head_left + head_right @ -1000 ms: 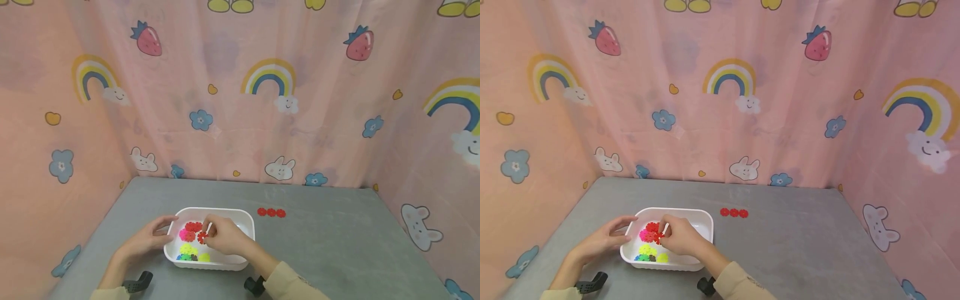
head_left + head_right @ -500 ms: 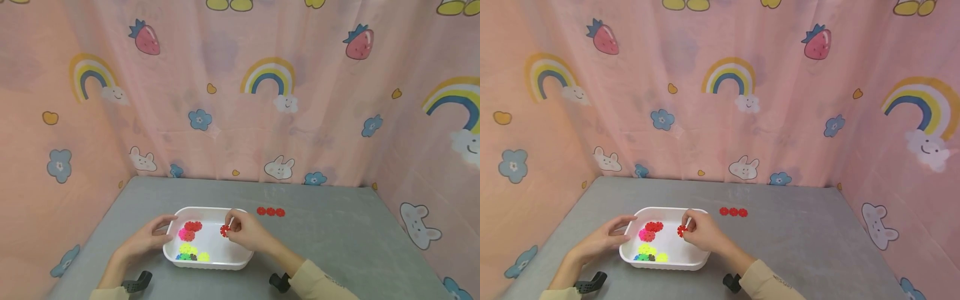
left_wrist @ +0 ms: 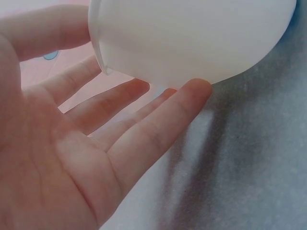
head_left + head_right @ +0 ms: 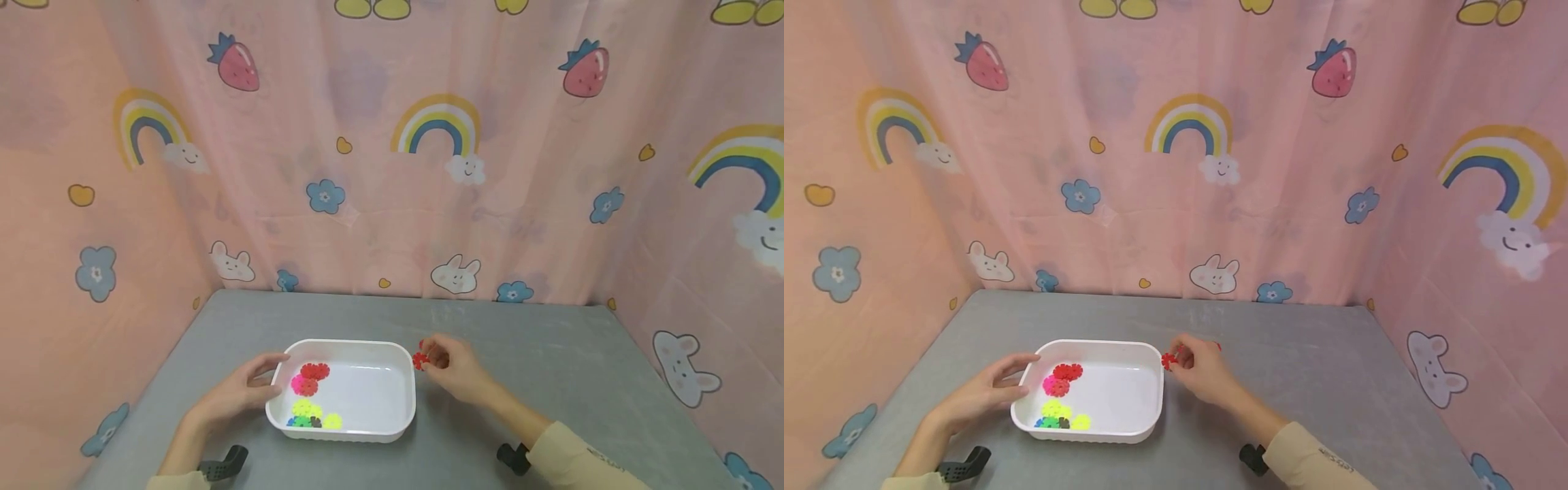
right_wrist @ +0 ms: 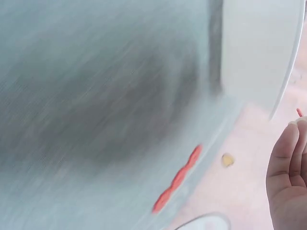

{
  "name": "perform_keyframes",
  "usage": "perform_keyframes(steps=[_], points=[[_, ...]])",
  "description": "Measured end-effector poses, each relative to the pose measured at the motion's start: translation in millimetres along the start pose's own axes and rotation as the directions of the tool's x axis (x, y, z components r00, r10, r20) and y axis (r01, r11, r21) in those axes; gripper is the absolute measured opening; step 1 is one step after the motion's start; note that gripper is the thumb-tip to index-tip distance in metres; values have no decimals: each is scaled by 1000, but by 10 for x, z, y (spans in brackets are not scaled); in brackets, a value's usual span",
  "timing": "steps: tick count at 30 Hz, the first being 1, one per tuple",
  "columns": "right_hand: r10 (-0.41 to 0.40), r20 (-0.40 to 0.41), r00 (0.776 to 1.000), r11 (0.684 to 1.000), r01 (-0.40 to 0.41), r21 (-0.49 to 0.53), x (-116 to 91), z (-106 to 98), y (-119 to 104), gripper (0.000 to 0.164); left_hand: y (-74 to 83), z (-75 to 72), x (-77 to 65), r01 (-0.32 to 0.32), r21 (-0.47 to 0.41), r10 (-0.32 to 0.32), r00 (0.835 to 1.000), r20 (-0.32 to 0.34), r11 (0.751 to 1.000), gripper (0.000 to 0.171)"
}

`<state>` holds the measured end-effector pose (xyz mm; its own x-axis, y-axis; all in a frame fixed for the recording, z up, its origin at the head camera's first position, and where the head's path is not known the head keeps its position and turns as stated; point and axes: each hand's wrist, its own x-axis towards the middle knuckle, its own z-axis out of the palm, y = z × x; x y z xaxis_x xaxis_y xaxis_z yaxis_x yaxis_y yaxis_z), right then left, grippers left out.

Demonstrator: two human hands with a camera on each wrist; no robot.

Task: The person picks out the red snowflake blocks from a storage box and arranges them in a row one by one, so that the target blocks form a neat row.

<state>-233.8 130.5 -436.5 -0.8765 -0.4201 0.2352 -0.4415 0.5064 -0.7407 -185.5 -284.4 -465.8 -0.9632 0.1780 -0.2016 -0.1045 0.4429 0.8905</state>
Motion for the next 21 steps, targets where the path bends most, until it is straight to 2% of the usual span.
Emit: perform_keyframes(steps=[6, 13, 21], points=[[129, -59, 990, 992, -129, -3, -10, -227, 249, 16, -11, 0, 14, -3, -6, 3, 1000, 1, 1000, 72], [139, -125, 982, 990, -139, 6, -21, -468, 574, 15, -25, 4, 25, 4, 4, -4, 1000, -3, 1000, 74], [270, -154, 950, 961, -258, 99, -10, -606, 864, 19, -9, 2, 20, 6, 0, -6, 1000, 2, 1000, 71]])
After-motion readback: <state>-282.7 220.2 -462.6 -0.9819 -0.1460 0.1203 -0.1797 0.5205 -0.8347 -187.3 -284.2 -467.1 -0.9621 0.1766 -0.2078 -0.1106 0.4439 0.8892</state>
